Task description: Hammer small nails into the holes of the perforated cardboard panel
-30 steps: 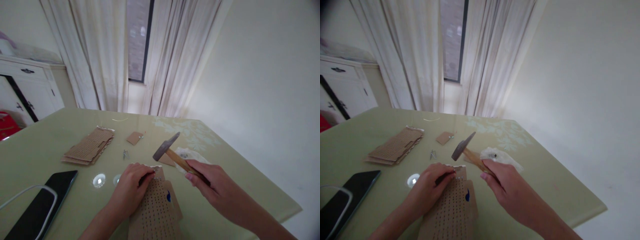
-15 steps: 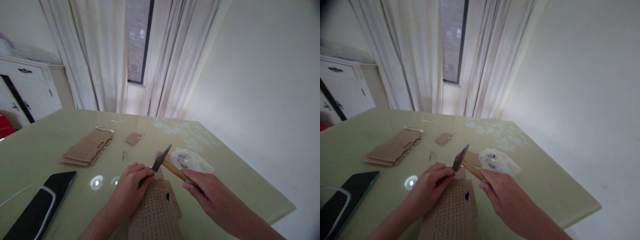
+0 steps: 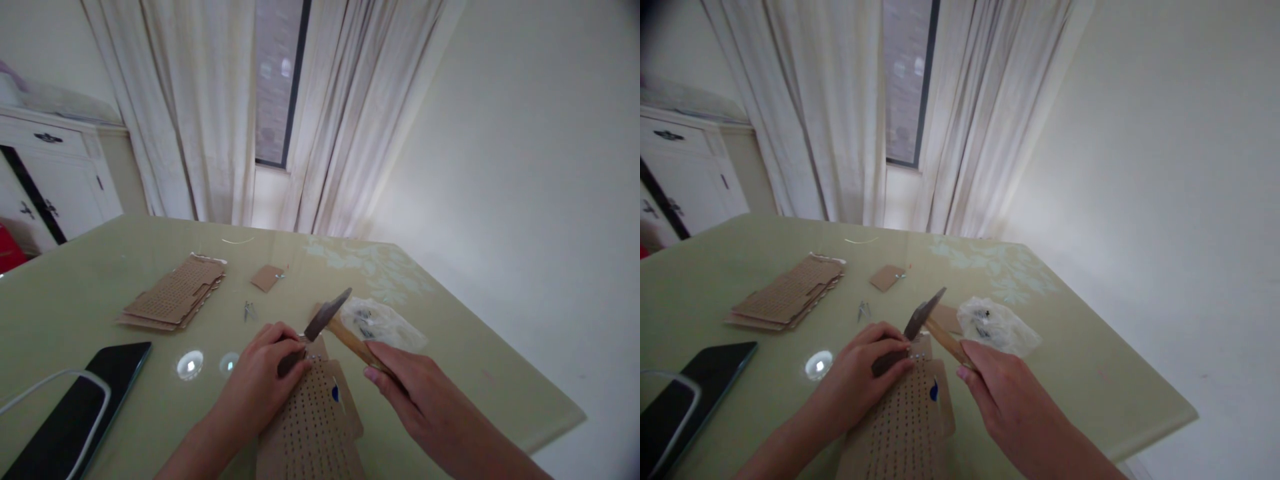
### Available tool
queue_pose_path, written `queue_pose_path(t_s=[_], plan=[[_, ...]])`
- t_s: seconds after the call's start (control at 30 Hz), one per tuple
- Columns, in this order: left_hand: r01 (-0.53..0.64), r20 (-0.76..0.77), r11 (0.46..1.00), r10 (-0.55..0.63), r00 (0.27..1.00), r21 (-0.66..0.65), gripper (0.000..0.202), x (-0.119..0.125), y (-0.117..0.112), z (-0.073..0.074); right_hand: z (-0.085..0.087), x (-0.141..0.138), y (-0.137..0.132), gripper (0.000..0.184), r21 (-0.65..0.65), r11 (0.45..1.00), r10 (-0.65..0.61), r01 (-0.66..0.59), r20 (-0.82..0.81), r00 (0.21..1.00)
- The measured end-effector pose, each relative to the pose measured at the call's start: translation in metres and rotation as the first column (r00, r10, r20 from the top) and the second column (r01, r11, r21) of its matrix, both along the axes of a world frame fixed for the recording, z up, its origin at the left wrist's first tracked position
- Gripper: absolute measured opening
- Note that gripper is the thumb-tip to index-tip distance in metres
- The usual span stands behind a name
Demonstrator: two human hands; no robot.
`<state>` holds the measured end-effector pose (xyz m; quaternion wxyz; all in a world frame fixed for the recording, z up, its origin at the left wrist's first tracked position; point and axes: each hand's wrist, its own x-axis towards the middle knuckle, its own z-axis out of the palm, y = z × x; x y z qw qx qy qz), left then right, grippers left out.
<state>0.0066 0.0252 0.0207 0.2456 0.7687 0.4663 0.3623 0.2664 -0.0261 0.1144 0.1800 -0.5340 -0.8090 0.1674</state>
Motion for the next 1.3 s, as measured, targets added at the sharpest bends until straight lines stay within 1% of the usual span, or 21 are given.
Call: queue_pose_path(t_s=[0.07,0.13,0.27,0.4,0.47,0.53,0.57,0.6,0.63,0.67,0.73,0.83,0.9,0.93,0.97,1.0,1.03,1.07,1.1,1.2,1.3], plan=[[-0.005,-0.008,1.0,0.005,1.0,-0.021,0.016,0.0,-0.001,0.002,-0.006,-0.002,-0.001,0.025,-0.082,0.996,0.026,-0.023,0.036,0.999],[-0.01,-0.018,0.999,0.01,1.0,-0.034,0.026,0.001,-0.002,0.004,-0.01,-0.003,-0.002,0.024,-0.112,0.993,0.044,-0.039,0.044,0.998],[-0.008,-0.038,0.999,0.007,0.999,-0.044,0.03,0.001,-0.002,0.005,-0.012,-0.006,-0.002,0.025,-0.071,0.997,0.017,-0.015,0.023,1.0],[-0.01,-0.041,0.999,0.009,0.999,-0.032,0.03,0.001,-0.003,0.002,-0.013,-0.007,-0.001,0.025,-0.118,0.991,0.061,-0.057,0.036,0.997],[-0.03,-0.033,0.999,0.029,0.999,-0.011,0.033,0.0,-0.003,-0.002,-0.015,-0.005,0.003,0.022,-0.096,0.994,0.052,-0.054,-0.027,0.998],[-0.058,-0.008,0.998,0.058,0.998,0.032,0.033,-0.001,-0.002,-0.004,-0.021,-0.003,0.014,0.019,-0.089,0.996,-0.017,0.002,-0.176,0.984],[-0.071,0.009,0.996,0.07,0.997,0.061,0.031,-0.001,-0.001,-0.005,-0.026,-0.003,0.023,0.02,-0.122,0.992,-0.061,0.026,-0.291,0.955],[-0.086,0.031,0.992,0.083,0.996,0.094,0.028,-0.001,-0.001,-0.004,-0.033,-0.003,0.033,0.023,-0.187,0.982,-0.117,0.038,-0.433,0.894],[-0.102,0.058,0.986,0.095,0.994,0.135,0.023,-0.001,-0.002,-0.003,-0.041,-0.004,0.046,0.028,-0.273,0.962,-0.181,0.019,-0.583,0.792],[-0.122,0.091,0.976,0.107,0.99,0.181,0.017,-0.002,-0.003,0.0,-0.05,-0.006,0.06,0.033,-0.341,0.94,-0.244,-0.021,-0.715,0.655],[-0.171,0.157,0.942,0.13,0.979,0.29,0.01,-0.003,-0.007,0.009,-0.069,-0.011,0.089,0.046,-0.369,0.929,-0.293,-0.031,-0.782,0.55],[-0.195,0.184,0.882,0.127,0.975,0.428,0.015,-0.009,-0.009,0.028,-0.095,-0.02,0.123,0.057,-0.395,0.917,-0.333,-0.051,-0.83,0.447],[-0.184,0.116,0.88,0.147,0.982,0.438,0.018,-0.021,0.0,0.039,-0.11,-0.024,0.135,0.059,-0.412,0.909,-0.354,-0.066,-0.846,0.4],[-0.19,0.05,0.895,0.186,0.981,0.403,0.021,-0.029,0.009,0.042,-0.117,-0.025,0.137,0.06,-0.421,0.904,-0.363,-0.075,-0.849,0.383],[-0.229,-0.03,0.906,0.256,0.966,0.355,0.026,-0.04,0.021,0.043,-0.123,-0.026,0.138,0.06,-0.43,0.899,-0.373,-0.084,-0.851,0.369],[-0.294,-0.15,0.919,0.34,0.928,0.264,0.03,-0.052,0.036,0.042,-0.128,-0.026,0.137,0.06,-0.439,0.894,-0.382,-0.091,-0.852,0.359],[-0.342,-0.313,0.923,0.382,0.87,0.176,0.034,-0.064,0.052,0.038,-0.133,-0.025,0.135,0.06,-0.448,0.889,-0.391,-0.096,-0.851,0.35],[-0.358,-0.475,0.929,0.36,0.803,0.099,0.037,-0.076,0.068,0.033,-0.136,-0.025,0.133,0.06,-0.456,0.884,-0.401,-0.098,-0.85,0.341],[-0.359,-0.534,0.932,0.331,0.778,0.055,0.034,-0.086,0.083,0.026,-0.139,-0.024,0.131,0.061,-0.464,0.88,-0.411,-0.097,-0.849,0.333],[-0.348,-0.621,0.937,0.252,0.743,-0.035,0.025,-0.102,0.116,0.001,-0.145,-0.021,0.128,0.062,-0.485,0.871,-0.442,-0.075,-0.842,0.308],[-0.377,-0.663,0.924,0.243,0.708,-0.064,0.028,-0.099,0.125,-0.016,-0.148,-0.021,0.129,0.061,-0.506,0.861,-0.472,-0.052,-0.832,0.293]])
